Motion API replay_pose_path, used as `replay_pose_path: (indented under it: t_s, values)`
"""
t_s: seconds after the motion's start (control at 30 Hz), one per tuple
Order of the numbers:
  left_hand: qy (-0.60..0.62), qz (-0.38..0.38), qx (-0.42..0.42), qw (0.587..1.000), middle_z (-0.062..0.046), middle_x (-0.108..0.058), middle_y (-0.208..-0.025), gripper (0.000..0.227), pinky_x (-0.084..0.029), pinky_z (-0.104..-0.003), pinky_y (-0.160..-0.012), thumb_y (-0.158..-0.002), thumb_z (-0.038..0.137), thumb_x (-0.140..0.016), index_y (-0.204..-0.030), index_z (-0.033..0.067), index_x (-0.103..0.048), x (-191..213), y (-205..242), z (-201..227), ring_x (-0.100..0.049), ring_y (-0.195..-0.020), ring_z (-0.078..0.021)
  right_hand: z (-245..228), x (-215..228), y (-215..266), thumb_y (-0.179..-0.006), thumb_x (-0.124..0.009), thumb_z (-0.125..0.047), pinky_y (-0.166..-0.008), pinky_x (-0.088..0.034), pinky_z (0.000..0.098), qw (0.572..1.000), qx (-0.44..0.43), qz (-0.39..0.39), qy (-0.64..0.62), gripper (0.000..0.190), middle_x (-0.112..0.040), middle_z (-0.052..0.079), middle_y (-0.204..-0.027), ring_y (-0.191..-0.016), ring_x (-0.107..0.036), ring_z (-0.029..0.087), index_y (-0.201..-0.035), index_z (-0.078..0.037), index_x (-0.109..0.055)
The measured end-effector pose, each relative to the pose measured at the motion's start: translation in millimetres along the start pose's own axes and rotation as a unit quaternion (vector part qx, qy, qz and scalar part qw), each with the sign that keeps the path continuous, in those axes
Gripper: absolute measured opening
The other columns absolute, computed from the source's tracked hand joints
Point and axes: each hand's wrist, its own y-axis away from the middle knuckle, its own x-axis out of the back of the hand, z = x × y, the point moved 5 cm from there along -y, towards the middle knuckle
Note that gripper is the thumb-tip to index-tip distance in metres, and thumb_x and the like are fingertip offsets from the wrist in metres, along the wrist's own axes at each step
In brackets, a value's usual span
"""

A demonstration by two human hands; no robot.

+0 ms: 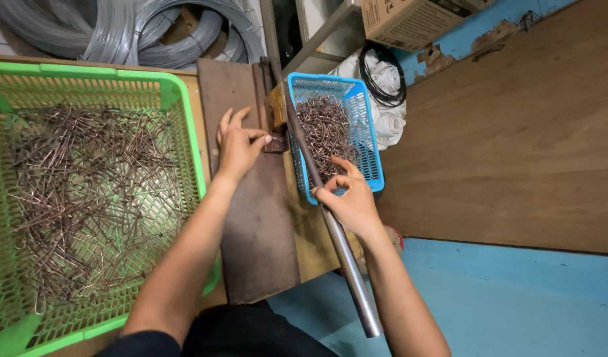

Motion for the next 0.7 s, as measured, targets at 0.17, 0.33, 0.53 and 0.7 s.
replay_pose_path:
  t_s: [0.17,0.33,0.53,0.7]
  values:
    - [0.080,0.031,0.030,0.996,-0.011,-0.055,-0.145,0.012,-0.027,-0.055,-0.120,-0.084,0.037,-0.085,-0.094,0.0306,-0.082,24.5,20.9,7.8,-0.035,-0.144,-0.0449,38.2,-27.3,5.9,-0.071,-0.083,-0.029,-0.119,-0.031,0.0540,0.998,0.012,0.011,0.053,0.020,-0.053,0.022,-0.149,-0.142,-0.041,0.049,-0.069,-0.010,-0.075]
    - [0.223,-0.018,0.128,0.966,-0.013,-0.055,-0.148,0.027,-0.034,-0.049,-0.119,-0.081,0.044,-0.085,-0.100,0.0252,-0.082,30.2,23.0,11.5,-0.046,-0.140,-0.0407,75.6,-76.5,12.7,-0.072,-0.081,-0.036,-0.118,-0.023,0.0654,0.992,-0.004,0.031,0.121,0.023,-0.046,0.021,-0.155,-0.147,-0.032,0.049,-0.065,-0.014,-0.075]
    - [0.383,-0.028,0.196,0.902,-0.024,-0.042,-0.157,0.037,-0.026,-0.056,-0.122,-0.085,0.035,-0.083,-0.111,0.0090,-0.077,52.9,28.3,33.7,-0.031,-0.148,-0.0481,102.2,-111.0,14.9,-0.074,-0.082,-0.037,-0.117,-0.012,0.0712,0.991,-0.002,0.046,0.124,0.028,-0.040,0.021,-0.159,-0.151,-0.023,0.048,-0.075,-0.010,-0.076]
    - [0.341,-0.008,0.196,0.919,-0.016,-0.049,-0.154,0.036,-0.028,-0.051,-0.121,-0.083,0.038,-0.085,-0.108,0.0135,-0.079,49.8,22.9,24.2,-0.037,-0.147,-0.0423,116.5,-115.2,10.9,-0.073,-0.081,-0.042,-0.120,-0.016,0.0650,0.991,-0.029,0.040,0.127,0.027,-0.036,0.013,-0.163,-0.154,-0.022,0.041,-0.075,-0.016,-0.077]
